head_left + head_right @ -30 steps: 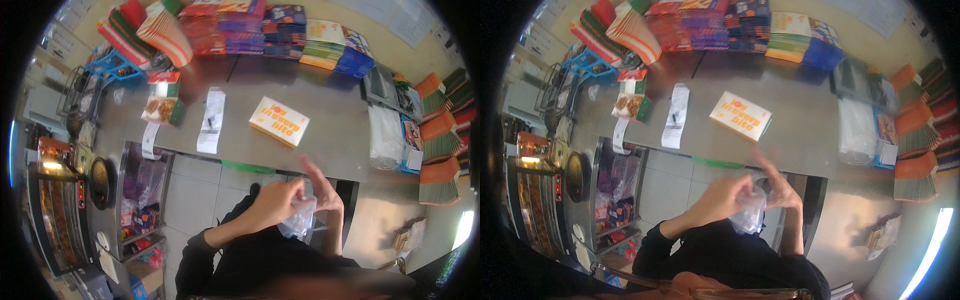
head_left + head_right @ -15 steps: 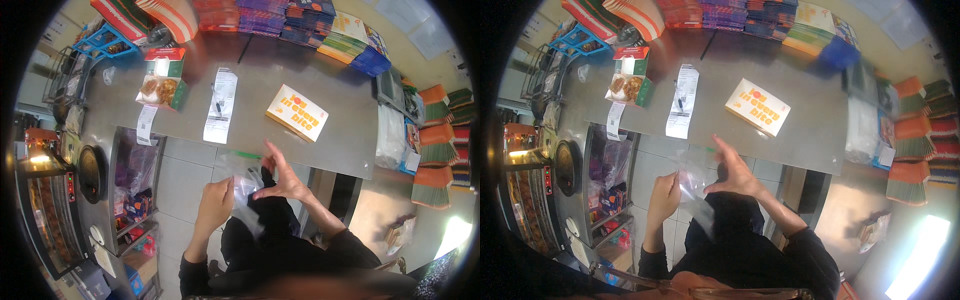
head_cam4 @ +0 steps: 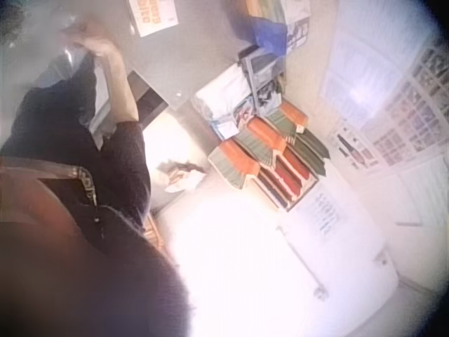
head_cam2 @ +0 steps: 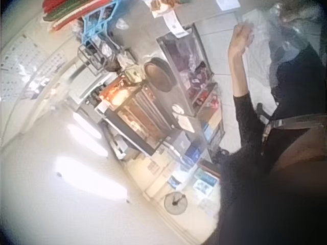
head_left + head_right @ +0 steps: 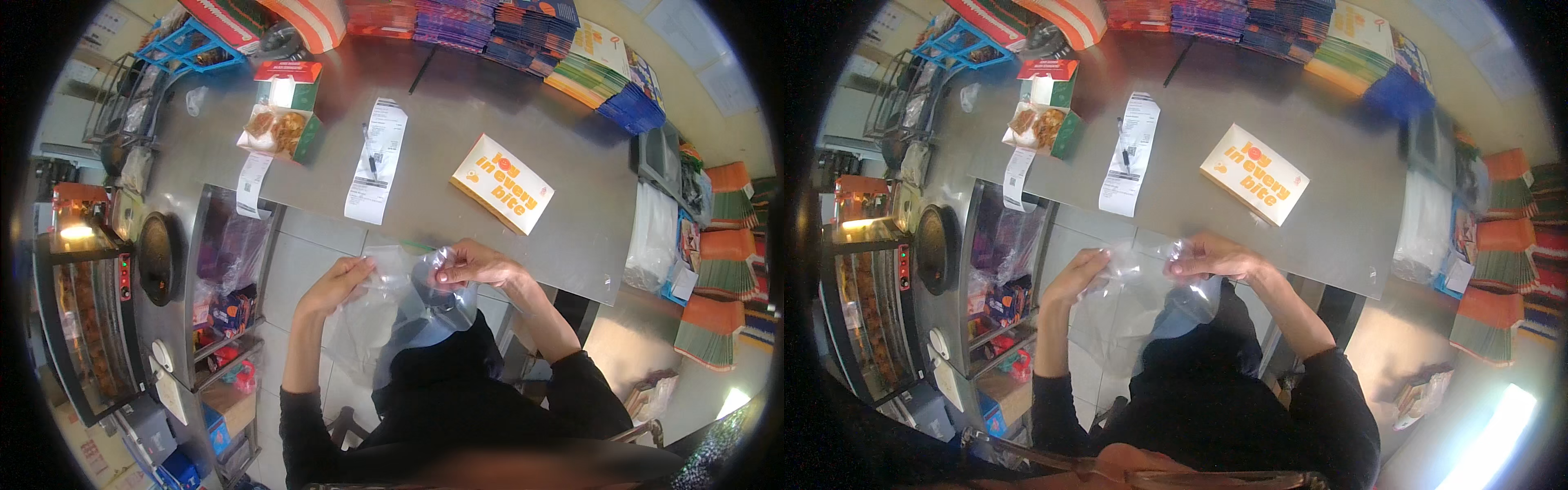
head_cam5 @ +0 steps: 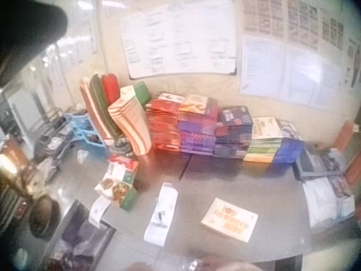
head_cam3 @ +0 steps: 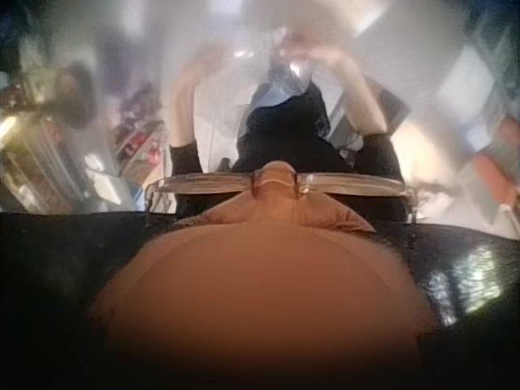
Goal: The person packs fried chicken pieces from a heated display case into a paper box, then places the box into a plastic bag along with a receipt and a small red packet. The person handles the items by hand and uses a plastic bag to complete the order.
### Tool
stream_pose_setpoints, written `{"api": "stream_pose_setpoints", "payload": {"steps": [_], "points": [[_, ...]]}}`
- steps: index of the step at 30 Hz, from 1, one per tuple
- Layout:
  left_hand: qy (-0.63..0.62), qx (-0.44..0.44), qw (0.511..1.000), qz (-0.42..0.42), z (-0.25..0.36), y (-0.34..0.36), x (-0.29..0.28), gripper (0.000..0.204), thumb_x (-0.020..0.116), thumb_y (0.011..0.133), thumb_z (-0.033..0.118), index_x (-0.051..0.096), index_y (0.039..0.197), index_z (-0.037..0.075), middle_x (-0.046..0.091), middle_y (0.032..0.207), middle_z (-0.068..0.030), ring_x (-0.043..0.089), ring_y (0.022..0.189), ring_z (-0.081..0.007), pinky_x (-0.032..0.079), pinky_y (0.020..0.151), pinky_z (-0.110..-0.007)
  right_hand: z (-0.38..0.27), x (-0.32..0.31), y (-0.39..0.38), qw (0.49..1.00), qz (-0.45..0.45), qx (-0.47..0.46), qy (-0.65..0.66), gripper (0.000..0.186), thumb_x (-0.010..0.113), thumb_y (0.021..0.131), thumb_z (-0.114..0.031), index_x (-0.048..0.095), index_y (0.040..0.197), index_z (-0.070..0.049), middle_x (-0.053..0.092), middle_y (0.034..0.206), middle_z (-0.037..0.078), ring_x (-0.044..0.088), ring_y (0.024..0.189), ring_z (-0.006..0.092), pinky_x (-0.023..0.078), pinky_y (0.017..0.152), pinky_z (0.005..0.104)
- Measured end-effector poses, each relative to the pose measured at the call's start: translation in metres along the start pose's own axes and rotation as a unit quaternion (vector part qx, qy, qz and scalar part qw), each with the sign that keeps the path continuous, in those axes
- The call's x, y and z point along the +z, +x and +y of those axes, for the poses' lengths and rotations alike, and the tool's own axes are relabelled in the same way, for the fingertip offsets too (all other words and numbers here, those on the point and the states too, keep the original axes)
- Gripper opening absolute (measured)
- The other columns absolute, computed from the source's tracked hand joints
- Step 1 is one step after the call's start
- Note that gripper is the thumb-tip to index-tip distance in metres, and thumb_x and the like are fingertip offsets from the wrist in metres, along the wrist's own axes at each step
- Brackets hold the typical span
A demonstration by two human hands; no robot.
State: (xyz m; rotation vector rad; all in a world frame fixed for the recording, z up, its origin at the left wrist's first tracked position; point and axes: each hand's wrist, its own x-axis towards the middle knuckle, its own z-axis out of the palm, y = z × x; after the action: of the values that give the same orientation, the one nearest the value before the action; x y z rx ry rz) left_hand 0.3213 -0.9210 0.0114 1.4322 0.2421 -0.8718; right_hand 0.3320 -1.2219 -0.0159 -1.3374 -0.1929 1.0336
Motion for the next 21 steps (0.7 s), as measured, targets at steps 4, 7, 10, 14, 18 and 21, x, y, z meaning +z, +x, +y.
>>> {"api": "stream_pose_setpoints", "payload": {"steps": [4,7,10,14,18,21], "points": [[0.424,0.243,0.832,0.262,0.019,-0.005,0.048,0.024,0.074,0.077,0.022,0.064,0.09,0.005,0.06,0.071,-0.0039,0.051,0.057,-0.0129,0.04,0.051,-0.028,-0.018,0.014,-0.015,0.997,0.073,0.019,-0.019,0.029,0.08,0.073,-0.028,0.069,0.082,-0.003,0.062,0.068,0.0,0.054,0.063,0.0067,0.042,0.055,0.0231],[0.219,0.253,0.897,0.289,0.038,-0.038,0.129,0.029,0.083,0.066,0.017,0.066,0.086,0.006,0.062,0.068,-0.0072,0.055,0.059,-0.0119,0.044,0.053,-0.028,-0.037,0.032,-0.034,0.978,0.2,0.011,-0.067,0.03,0.085,0.065,-0.02,0.063,0.075,-0.001,0.061,0.07,0.002,0.055,0.066,0.0094,0.044,0.061,0.0243],[0.185,0.248,0.922,0.234,0.039,-0.058,0.168,0.028,0.084,0.064,0.016,0.061,0.073,0.005,0.058,0.063,-0.0058,0.054,0.056,-0.0116,0.043,0.053,-0.025,-0.043,0.064,-0.05,0.966,0.109,-0.012,0.235,0.029,0.085,0.065,-0.02,0.059,0.067,-0.006,0.059,0.065,-0.001,0.052,0.057,0.0068,0.039,0.052,0.0209],[0.234,0.31,0.918,0.081,-0.025,-0.093,0.146,0.019,0.069,0.067,0.0,0.05,0.065,0.003,0.051,0.059,-0.0057,0.048,0.052,-0.0181,0.04,0.05,-0.029,-0.032,0.063,-0.08,0.955,0.023,-0.2,-0.216,0.02,0.073,0.074,-0.02,0.061,0.074,-0.004,0.059,0.063,0.001,0.055,0.06,0.0064,0.044,0.051,0.0253],[0.215,0.214,0.859,0.412,-0.118,-0.078,0.115,0.012,0.057,0.066,-0.004,0.049,0.064,0.004,0.051,0.058,-0.0069,0.05,0.055,-0.0218,0.04,0.053,-0.031,-0.015,0.001,-0.079,0.884,0.394,-0.119,-0.224,0.006,0.058,0.074,-0.002,0.053,0.07,-0.002,0.056,0.061,0.001,0.054,0.056,0.0089,0.043,0.05,0.0305],[0.223,0.102,0.886,0.394,-0.157,-0.05,0.098,0.018,0.063,0.067,-0.001,0.053,0.082,0.006,0.054,0.063,-0.0081,0.056,0.061,-0.0242,0.045,0.058,-0.034,0.006,-0.024,-0.041,0.872,0.46,-0.113,-0.125,0.014,0.055,0.073,0.005,0.056,0.085,-0.004,0.061,0.071,0.005,0.058,0.063,0.0118,0.047,0.054,0.0302]]}}
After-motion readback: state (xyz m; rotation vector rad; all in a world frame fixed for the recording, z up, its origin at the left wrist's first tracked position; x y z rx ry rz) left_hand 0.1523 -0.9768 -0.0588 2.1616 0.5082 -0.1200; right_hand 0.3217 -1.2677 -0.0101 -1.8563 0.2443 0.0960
